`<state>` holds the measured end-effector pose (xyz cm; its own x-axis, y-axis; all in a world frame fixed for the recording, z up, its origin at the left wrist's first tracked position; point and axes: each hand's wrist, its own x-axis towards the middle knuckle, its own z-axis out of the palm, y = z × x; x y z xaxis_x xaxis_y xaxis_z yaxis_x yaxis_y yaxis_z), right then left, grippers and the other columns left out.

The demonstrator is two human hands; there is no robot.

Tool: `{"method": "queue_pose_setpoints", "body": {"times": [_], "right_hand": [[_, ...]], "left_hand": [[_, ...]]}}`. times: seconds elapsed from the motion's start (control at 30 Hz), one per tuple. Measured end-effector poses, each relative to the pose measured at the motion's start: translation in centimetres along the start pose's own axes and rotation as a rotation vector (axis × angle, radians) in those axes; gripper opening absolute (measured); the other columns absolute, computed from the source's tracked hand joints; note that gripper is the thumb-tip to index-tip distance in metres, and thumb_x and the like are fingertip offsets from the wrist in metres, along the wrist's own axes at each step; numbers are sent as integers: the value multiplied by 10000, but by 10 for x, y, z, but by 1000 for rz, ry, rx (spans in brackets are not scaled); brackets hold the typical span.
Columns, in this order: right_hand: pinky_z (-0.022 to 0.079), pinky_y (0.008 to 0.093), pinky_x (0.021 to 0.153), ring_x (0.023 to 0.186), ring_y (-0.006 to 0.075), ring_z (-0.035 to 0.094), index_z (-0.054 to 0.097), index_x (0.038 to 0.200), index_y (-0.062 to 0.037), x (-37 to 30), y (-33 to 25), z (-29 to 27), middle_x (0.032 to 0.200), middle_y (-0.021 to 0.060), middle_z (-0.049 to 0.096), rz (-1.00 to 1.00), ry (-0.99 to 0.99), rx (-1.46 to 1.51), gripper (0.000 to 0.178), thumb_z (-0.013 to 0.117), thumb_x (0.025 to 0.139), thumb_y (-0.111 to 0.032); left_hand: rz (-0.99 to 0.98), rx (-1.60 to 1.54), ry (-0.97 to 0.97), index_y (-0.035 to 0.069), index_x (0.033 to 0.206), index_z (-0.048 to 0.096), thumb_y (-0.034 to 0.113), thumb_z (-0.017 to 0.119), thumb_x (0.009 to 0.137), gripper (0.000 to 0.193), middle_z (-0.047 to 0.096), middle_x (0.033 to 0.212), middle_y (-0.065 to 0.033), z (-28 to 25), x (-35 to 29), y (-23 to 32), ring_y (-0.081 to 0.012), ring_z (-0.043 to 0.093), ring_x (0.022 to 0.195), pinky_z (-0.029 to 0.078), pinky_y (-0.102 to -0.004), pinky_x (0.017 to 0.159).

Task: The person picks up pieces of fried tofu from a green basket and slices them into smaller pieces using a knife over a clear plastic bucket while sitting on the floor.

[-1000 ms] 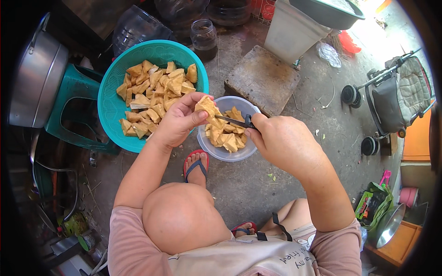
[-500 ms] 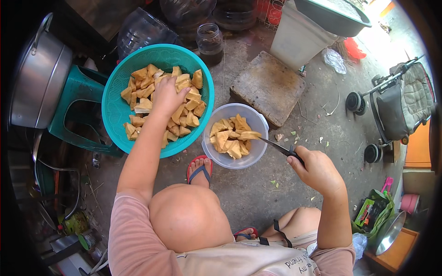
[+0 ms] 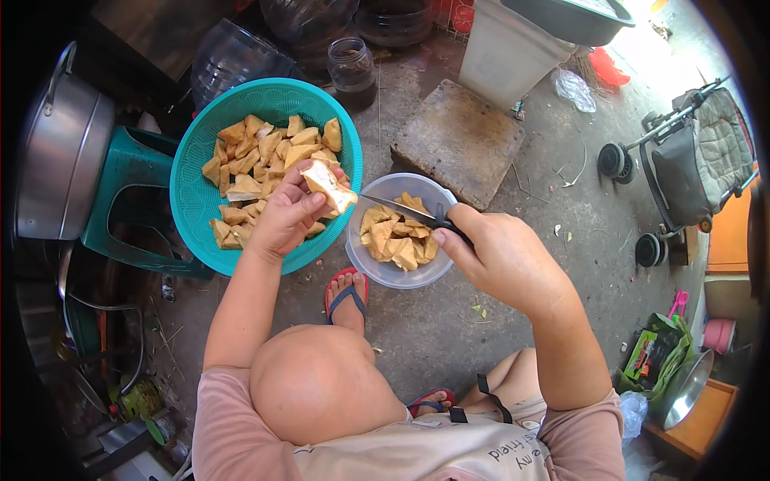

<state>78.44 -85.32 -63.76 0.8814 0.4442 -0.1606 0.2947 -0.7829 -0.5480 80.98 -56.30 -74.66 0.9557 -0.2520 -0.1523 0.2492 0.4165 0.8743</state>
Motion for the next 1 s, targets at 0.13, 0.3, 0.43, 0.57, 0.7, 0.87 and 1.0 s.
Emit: {"method": "queue_pose_setpoints", "body": {"times": [0.13, 0.3, 0.43, 0.57, 0.7, 0.87, 1.0], "right_hand": [[484, 487, 625, 685, 400, 614, 559, 874, -5, 6, -8, 2, 690, 213, 612, -49, 11, -19, 308, 525, 919, -308], [484, 484, 624, 680, 398, 618, 559, 866, -5, -4, 4, 7, 671, 214, 609, 13, -43, -30, 295, 541, 913, -296], [484, 476, 626, 679, 397, 620, 558, 856, -3, -9, 11, 14, 668, 220, 609, 50, -81, -28, 289, 554, 909, -286], [483, 473, 629, 681, 395, 622, 561, 866, 1, -7, 10, 14, 675, 221, 612, 101, -119, -8, 285, 559, 907, -282], [483, 474, 627, 681, 395, 621, 563, 878, 2, -10, 16, 14, 677, 220, 612, 91, -102, -1, 285, 559, 907, -281], [479, 480, 622, 679, 399, 616, 554, 864, 1, -5, 14, 10, 670, 222, 604, 77, -67, -7, 297, 559, 908, -293], [477, 486, 622, 679, 400, 615, 552, 856, 0, 3, 8, 5, 674, 218, 606, 67, -45, -10, 319, 543, 916, -313]], "left_hand": [[-27, 81, 1, 79, 1274, 457, 99, 692, 816, 515, 554, 1209, -75, 1, -11, 10, -170, 574, 1084, 502, -311, 910], [-331, 1150, 187, 26, 1133, 590, 170, 686, 803, 373, 616, 1068, -90, -36, -18, 40, -168, 592, 1017, 493, -315, 839], [32, 1594, 403, 7, 1126, 600, 210, 649, 829, 363, 642, 1009, -104, -59, 4, 24, -242, 611, 960, 482, -351, 837], [226, 1576, 447, 17, 1147, 600, 251, 657, 817, 409, 626, 1064, -147, -86, 70, 2, -330, 591, 997, 466, -398, 872], [48, 1674, 376, 11, 1097, 611, 194, 690, 789, 368, 605, 1074, -164, -81, 78, 7, -318, 583, 1014, 466, -389, 876], [111, 1402, 428, 9, 1057, 580, 133, 694, 792, 315, 597, 1066, -113, -80, 52, 14, -237, 590, 984, 478, -362, 860], [147, 451, 267, 45, 1176, 528, 111, 644, 871, 333, 597, 1100, -52, -33, 34, 11, -141, 586, 1028, 510, -272, 842]]}}
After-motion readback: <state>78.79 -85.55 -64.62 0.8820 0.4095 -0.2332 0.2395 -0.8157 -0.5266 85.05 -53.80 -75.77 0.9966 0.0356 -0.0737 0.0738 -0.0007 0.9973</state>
